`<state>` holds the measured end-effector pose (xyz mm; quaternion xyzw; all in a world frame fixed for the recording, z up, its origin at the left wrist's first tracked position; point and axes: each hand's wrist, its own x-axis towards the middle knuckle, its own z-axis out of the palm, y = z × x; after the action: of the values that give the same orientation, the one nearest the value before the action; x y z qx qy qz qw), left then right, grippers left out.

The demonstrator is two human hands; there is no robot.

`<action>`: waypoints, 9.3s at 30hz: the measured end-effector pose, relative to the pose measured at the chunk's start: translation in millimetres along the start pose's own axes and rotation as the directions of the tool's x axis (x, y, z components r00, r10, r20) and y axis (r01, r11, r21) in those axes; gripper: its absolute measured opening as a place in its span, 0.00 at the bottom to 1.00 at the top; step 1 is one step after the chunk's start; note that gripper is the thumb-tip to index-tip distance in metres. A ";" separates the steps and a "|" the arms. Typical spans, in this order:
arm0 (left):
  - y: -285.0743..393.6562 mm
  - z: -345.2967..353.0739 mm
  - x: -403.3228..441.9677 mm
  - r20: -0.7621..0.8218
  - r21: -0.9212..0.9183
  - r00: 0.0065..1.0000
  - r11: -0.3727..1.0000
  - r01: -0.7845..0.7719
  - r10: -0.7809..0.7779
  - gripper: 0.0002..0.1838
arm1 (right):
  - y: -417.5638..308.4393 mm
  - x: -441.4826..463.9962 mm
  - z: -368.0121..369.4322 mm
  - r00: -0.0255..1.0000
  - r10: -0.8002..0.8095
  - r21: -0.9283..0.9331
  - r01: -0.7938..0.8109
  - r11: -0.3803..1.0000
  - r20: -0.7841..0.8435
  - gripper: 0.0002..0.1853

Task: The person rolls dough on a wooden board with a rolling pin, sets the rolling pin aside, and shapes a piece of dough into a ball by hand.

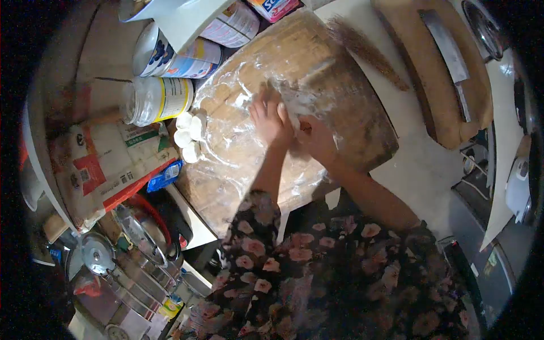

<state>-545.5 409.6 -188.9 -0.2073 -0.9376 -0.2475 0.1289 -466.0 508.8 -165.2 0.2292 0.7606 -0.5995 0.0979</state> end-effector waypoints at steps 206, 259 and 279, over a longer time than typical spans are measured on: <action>47.4 19.8 -37.5 0.190 -0.912 0.766 0.178 0.369 -0.615 0.38 | 13.0 80.4 5.4 0.780 -0.626 -0.001 0.626 0.780 -0.026 0.19; 28.5 -2.9 -14.7 0.103 -0.960 0.867 0.180 0.215 -0.487 0.27 | 42.1 85.7 8.7 0.859 -0.498 0.664 0.305 0.683 0.117 0.33; 11.5 -5.7 -39.4 0.176 -0.936 0.885 0.204 0.286 -0.432 0.20 | 13.3 54.5 38.5 0.849 -0.494 -0.009 0.501 0.865 -0.186 0.29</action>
<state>-504.8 403.0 -192.9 -0.0031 -0.6201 -0.7842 -0.0211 -512.3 487.0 -209.9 0.0802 0.7875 -0.5959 -0.1352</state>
